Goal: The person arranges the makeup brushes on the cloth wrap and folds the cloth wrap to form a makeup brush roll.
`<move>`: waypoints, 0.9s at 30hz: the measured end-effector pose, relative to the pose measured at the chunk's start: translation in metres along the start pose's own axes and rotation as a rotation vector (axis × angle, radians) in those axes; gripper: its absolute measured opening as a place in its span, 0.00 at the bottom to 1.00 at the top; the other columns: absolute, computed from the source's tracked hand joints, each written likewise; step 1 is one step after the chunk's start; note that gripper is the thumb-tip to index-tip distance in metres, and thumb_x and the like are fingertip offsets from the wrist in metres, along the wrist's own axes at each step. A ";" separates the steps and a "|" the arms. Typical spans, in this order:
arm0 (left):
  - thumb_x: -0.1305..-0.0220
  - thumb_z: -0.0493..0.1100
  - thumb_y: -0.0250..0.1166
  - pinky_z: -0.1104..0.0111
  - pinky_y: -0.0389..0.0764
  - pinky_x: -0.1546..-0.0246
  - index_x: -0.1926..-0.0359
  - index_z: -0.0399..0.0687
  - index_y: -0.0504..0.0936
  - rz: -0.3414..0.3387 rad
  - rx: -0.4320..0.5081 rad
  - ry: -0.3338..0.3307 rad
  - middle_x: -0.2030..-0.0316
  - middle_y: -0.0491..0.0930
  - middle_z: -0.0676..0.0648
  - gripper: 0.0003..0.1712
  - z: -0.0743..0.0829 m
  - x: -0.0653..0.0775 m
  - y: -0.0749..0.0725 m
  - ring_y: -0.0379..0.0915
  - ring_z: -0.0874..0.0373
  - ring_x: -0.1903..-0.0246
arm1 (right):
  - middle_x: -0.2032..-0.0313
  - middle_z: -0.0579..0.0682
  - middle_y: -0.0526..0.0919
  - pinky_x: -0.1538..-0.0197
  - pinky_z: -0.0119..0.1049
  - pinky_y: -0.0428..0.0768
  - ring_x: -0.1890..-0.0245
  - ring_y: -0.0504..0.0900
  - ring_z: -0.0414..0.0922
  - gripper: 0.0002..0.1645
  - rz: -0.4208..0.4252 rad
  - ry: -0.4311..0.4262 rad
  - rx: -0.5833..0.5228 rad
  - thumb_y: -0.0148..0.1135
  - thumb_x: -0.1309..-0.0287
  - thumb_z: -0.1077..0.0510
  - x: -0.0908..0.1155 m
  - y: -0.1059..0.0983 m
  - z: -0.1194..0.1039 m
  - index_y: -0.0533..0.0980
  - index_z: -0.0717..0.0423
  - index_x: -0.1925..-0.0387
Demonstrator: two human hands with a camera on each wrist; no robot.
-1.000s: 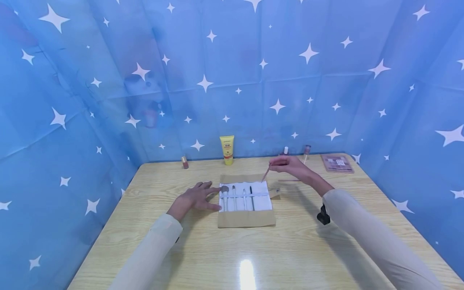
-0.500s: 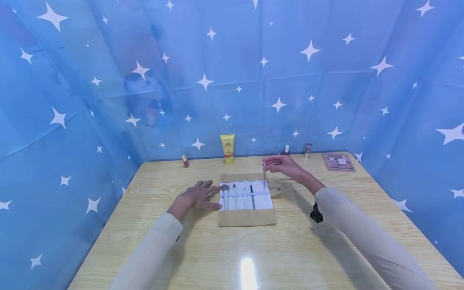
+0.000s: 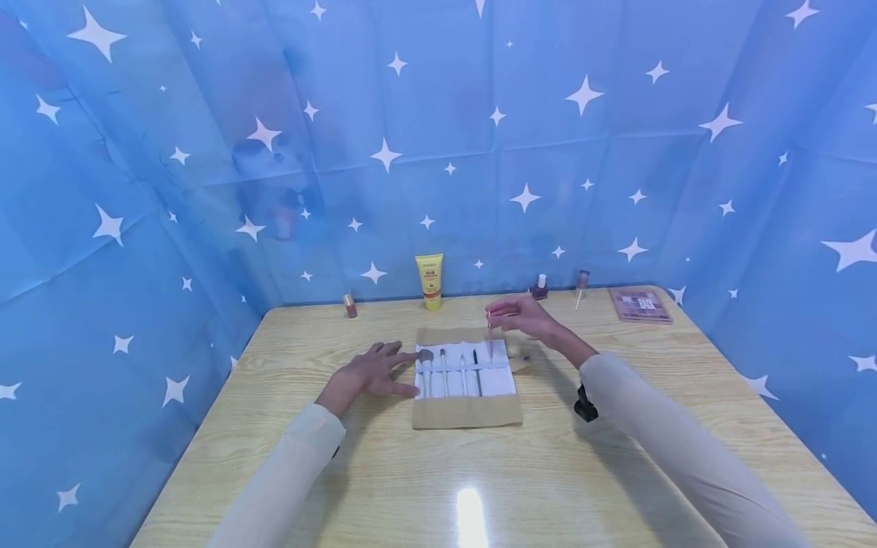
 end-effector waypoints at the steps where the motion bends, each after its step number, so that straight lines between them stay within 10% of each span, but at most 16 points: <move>1: 0.38 0.78 0.62 0.35 0.57 0.27 0.20 0.75 0.60 0.000 0.005 0.001 0.17 0.48 0.46 0.48 0.000 0.000 0.001 0.41 0.40 0.19 | 0.44 0.66 0.84 0.39 0.64 0.78 0.47 0.85 0.49 0.22 0.000 0.009 -0.003 0.64 0.29 0.63 -0.001 0.002 0.001 0.77 0.68 0.37; 27: 0.38 0.79 0.61 0.37 0.57 0.27 0.20 0.76 0.60 0.006 -0.032 0.000 0.18 0.49 0.47 0.49 -0.001 -0.002 0.001 0.42 0.41 0.19 | 0.48 0.62 0.87 0.54 0.34 0.86 0.55 0.86 0.43 0.25 -0.014 0.121 0.103 0.66 0.30 0.60 0.004 0.024 0.016 0.76 0.70 0.38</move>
Point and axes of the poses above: each hand's wrist, its own x-axis away from the middle knuckle, its own y-axis out of the palm, z = x × y, the point moved 1 cm from there along -x, towards the middle knuckle
